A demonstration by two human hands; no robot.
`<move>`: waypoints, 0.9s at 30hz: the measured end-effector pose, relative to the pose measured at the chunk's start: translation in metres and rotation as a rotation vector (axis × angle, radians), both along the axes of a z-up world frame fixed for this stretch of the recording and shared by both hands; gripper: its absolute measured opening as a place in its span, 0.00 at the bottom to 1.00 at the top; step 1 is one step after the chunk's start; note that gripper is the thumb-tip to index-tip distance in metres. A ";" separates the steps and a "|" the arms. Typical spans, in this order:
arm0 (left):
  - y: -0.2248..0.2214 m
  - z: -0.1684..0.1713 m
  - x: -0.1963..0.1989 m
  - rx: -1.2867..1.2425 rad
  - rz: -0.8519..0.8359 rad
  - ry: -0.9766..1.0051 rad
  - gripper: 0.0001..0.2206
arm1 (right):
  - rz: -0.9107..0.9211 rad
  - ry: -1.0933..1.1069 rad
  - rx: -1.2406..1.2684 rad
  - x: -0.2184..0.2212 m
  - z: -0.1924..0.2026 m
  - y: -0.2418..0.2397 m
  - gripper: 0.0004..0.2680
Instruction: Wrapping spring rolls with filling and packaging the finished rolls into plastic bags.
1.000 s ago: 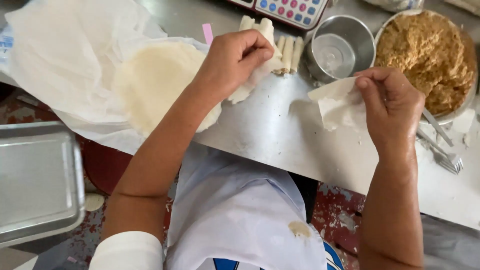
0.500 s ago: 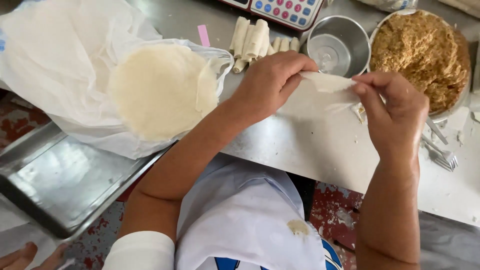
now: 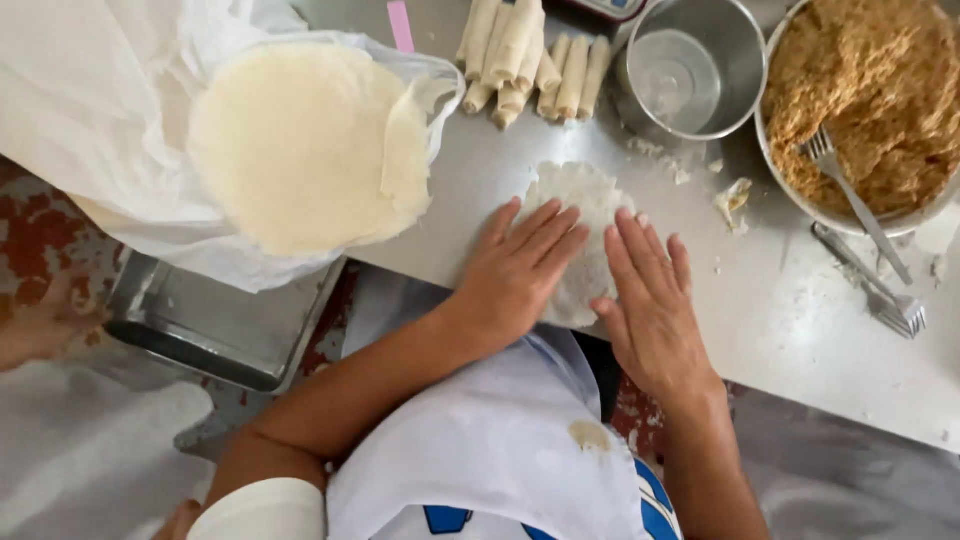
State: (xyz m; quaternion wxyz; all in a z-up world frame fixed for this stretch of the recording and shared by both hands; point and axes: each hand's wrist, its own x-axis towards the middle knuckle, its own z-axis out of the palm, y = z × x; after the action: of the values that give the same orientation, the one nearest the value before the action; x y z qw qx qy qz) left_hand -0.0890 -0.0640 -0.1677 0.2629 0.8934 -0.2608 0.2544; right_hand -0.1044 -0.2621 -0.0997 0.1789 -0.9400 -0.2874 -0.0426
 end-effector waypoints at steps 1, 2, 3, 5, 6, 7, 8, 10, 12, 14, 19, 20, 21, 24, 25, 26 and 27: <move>-0.004 -0.001 0.001 0.009 0.008 -0.028 0.16 | 0.008 -0.028 0.009 0.011 -0.011 0.003 0.23; -0.008 -0.002 0.003 0.069 0.075 0.013 0.21 | -0.006 0.013 -0.056 0.024 -0.021 0.007 0.24; -0.014 -0.003 -0.001 0.125 0.134 0.070 0.28 | -0.029 0.069 -0.123 0.031 -0.031 0.010 0.25; -0.008 -0.003 -0.003 0.141 0.116 0.151 0.32 | -0.112 0.073 -0.177 0.055 -0.037 -0.001 0.27; -0.006 -0.004 -0.007 0.153 0.098 0.245 0.37 | -0.193 0.089 -0.237 0.062 -0.042 -0.007 0.28; -0.006 -0.001 -0.010 0.153 0.094 0.254 0.37 | -0.195 0.099 -0.238 0.061 -0.037 -0.003 0.28; -0.005 0.003 -0.012 0.165 0.105 0.308 0.39 | -0.156 0.082 -0.217 0.060 -0.031 0.002 0.29; -0.005 0.007 -0.006 0.177 0.100 0.341 0.40 | -0.137 0.048 -0.198 0.064 -0.034 0.010 0.29; -0.006 0.009 -0.009 0.216 0.144 0.317 0.39 | 0.082 0.062 -0.158 0.061 -0.051 0.022 0.27; -0.004 0.009 -0.013 0.200 0.120 0.333 0.39 | 0.039 0.053 -0.164 0.074 -0.053 0.020 0.27; 0.001 0.004 -0.011 0.167 0.178 0.325 0.44 | 0.041 0.015 -0.155 0.080 -0.045 0.027 0.27; 0.001 0.000 -0.009 0.159 0.186 0.305 0.45 | 0.099 0.008 -0.143 0.079 -0.050 0.030 0.26; 0.001 -0.003 -0.019 0.152 0.187 0.309 0.47 | 0.154 0.025 -0.131 0.068 -0.056 0.032 0.26; 0.004 0.005 -0.015 0.135 0.189 0.281 0.46 | 0.135 0.028 -0.092 0.093 -0.058 0.030 0.24; 0.006 0.005 -0.013 0.134 0.198 0.223 0.46 | 0.136 -0.031 -0.091 0.095 -0.045 0.027 0.24; 0.007 0.005 -0.010 0.114 0.176 0.227 0.47 | 0.091 0.041 0.004 0.097 -0.033 0.024 0.23; 0.009 0.002 -0.022 0.098 0.154 0.269 0.48 | 0.051 0.150 0.102 0.085 -0.027 0.021 0.22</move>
State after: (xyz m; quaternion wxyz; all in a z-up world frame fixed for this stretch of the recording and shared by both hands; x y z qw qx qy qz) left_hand -0.1114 -0.0549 -0.1660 0.2314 0.9484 -0.1662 0.1390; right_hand -0.0198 -0.2409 -0.1268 0.2488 -0.9226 -0.2944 0.0180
